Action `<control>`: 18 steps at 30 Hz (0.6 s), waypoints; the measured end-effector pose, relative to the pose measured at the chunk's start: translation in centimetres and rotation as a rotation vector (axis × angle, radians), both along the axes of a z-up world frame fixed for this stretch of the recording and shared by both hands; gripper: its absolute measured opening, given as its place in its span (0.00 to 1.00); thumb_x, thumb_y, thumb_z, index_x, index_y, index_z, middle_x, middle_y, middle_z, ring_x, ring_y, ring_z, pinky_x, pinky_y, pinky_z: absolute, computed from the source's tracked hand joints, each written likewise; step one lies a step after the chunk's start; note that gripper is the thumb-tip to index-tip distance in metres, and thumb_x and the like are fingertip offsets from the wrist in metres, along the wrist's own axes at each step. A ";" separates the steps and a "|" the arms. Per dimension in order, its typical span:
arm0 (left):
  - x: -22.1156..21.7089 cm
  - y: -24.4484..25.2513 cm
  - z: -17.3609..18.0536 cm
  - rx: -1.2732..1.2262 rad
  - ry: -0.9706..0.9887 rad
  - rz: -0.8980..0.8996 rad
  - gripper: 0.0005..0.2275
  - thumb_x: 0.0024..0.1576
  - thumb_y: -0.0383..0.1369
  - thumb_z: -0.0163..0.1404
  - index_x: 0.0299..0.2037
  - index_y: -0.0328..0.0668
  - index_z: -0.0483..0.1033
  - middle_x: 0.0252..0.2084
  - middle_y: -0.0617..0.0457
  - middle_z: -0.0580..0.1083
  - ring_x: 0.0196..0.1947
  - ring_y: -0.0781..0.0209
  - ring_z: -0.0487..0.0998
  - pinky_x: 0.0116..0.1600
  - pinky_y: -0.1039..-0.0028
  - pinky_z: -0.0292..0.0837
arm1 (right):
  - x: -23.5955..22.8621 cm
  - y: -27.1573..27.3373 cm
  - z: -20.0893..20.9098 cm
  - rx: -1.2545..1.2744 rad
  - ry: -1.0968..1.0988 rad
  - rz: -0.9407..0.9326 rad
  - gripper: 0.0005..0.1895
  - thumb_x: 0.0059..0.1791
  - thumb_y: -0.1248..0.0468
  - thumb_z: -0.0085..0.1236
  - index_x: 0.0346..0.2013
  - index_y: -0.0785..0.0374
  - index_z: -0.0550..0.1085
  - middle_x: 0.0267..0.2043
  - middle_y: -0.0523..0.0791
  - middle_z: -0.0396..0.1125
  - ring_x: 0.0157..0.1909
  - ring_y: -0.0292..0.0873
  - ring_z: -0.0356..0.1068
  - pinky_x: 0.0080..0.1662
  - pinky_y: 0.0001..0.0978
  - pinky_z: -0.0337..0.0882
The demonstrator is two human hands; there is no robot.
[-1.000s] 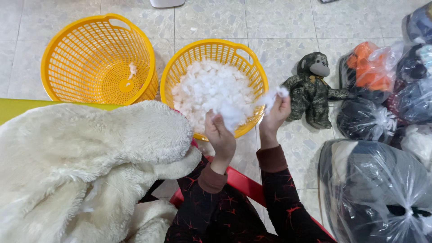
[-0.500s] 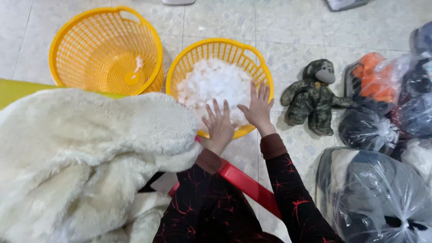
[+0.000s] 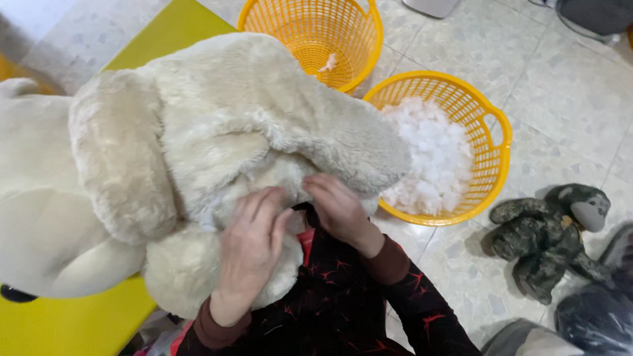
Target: The person repeatedly takes handfuls of white synthetic stuffing from a yellow basket and pushes them into an opening on the back of a large white teddy bear. The person works by hand, compressing the stuffing into the bear's body cavity. The bear remains on a yellow table throughout the clip.
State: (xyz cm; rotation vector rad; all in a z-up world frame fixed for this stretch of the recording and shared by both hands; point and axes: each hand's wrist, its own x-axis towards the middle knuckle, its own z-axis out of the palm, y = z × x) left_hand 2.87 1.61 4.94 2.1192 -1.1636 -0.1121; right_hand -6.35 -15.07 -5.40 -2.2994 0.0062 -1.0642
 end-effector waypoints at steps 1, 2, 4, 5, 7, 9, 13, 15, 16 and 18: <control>0.5 0.8 0.7 -0.098 -0.048 0.067 0.13 0.56 0.26 0.57 0.51 0.33 0.77 0.51 0.40 0.77 0.49 0.43 0.77 0.51 0.61 0.73 | 1.8 1.3 0.0 -0.005 0.031 0.053 0.17 0.47 0.78 0.53 0.51 0.69 0.72 0.53 0.53 0.71 0.56 0.55 0.74 0.59 0.44 0.76; 0.8 1.5 1.2 -0.195 -0.097 0.127 0.12 0.57 0.25 0.57 0.51 0.33 0.77 0.51 0.41 0.76 0.51 0.43 0.77 0.54 0.62 0.74 | 3.4 2.4 -0.2 0.029 0.023 0.099 0.18 0.47 0.76 0.53 0.53 0.71 0.72 0.54 0.55 0.70 0.57 0.57 0.72 0.58 0.45 0.74; 0.9 2.1 1.3 -0.271 -0.120 0.160 0.11 0.57 0.24 0.56 0.50 0.33 0.78 0.54 0.41 0.75 0.55 0.43 0.75 0.58 0.60 0.72 | 6.7 3.9 -1.5 0.030 0.078 0.147 0.17 0.48 0.73 0.53 0.51 0.73 0.72 0.52 0.56 0.68 0.56 0.57 0.70 0.55 0.44 0.73; 0.9 2.3 1.1 -0.307 -0.132 0.174 0.11 0.57 0.24 0.56 0.50 0.33 0.78 0.56 0.41 0.74 0.57 0.43 0.74 0.60 0.59 0.72 | 8.5 4.3 -2.5 -0.002 0.139 0.148 0.14 0.49 0.70 0.54 0.49 0.72 0.73 0.48 0.55 0.68 0.53 0.55 0.70 0.52 0.42 0.73; 1.0 1.9 0.5 -0.331 -0.180 0.157 0.12 0.55 0.24 0.57 0.49 0.32 0.78 0.59 0.39 0.71 0.61 0.39 0.71 0.65 0.55 0.68 | 12.5 4.3 -4.8 -0.041 0.343 0.151 0.08 0.52 0.65 0.54 0.40 0.67 0.74 0.41 0.51 0.67 0.46 0.51 0.70 0.47 0.38 0.74; 0.7 1.7 -0.5 -0.350 -0.194 0.149 0.13 0.54 0.25 0.58 0.49 0.32 0.78 0.61 0.37 0.69 0.65 0.36 0.68 0.68 0.52 0.65 | 14.4 4.1 -7.2 -0.045 0.540 0.165 0.09 0.52 0.63 0.53 0.43 0.66 0.74 0.42 0.50 0.68 0.47 0.50 0.70 0.47 0.38 0.73; 1.4 0.7 -1.7 -0.387 -0.168 0.113 0.12 0.56 0.26 0.58 0.49 0.33 0.79 0.65 0.36 0.66 0.70 0.32 0.63 0.72 0.50 0.61 | 16.7 2.4 -8.9 -0.100 0.767 0.234 0.12 0.52 0.61 0.53 0.47 0.62 0.75 0.45 0.48 0.69 0.47 0.48 0.71 0.46 0.37 0.73; 1.3 1.1 -2.3 -0.380 -0.164 0.111 0.12 0.57 0.27 0.58 0.50 0.33 0.79 0.66 0.35 0.65 0.71 0.31 0.61 0.73 0.47 0.58 | 15.7 2.7 -8.7 -0.154 0.832 0.238 0.14 0.52 0.59 0.53 0.49 0.60 0.75 0.46 0.47 0.70 0.48 0.47 0.71 0.46 0.37 0.73; 1.3 1.2 -2.6 -0.371 -0.184 0.118 0.13 0.57 0.28 0.57 0.51 0.33 0.79 0.66 0.35 0.64 0.71 0.31 0.60 0.74 0.45 0.56 | 15.5 2.8 -8.2 -0.197 0.827 0.231 0.15 0.52 0.59 0.53 0.51 0.59 0.75 0.47 0.47 0.70 0.48 0.46 0.72 0.45 0.37 0.73; 1.6 1.2 -2.9 -0.361 -0.203 0.146 0.13 0.58 0.29 0.57 0.51 0.34 0.79 0.67 0.36 0.63 0.72 0.31 0.59 0.74 0.42 0.52 | 15.2 3.1 -6.7 -0.341 0.686 0.233 0.16 0.52 0.57 0.53 0.53 0.57 0.76 0.49 0.46 0.71 0.49 0.45 0.72 0.45 0.37 0.73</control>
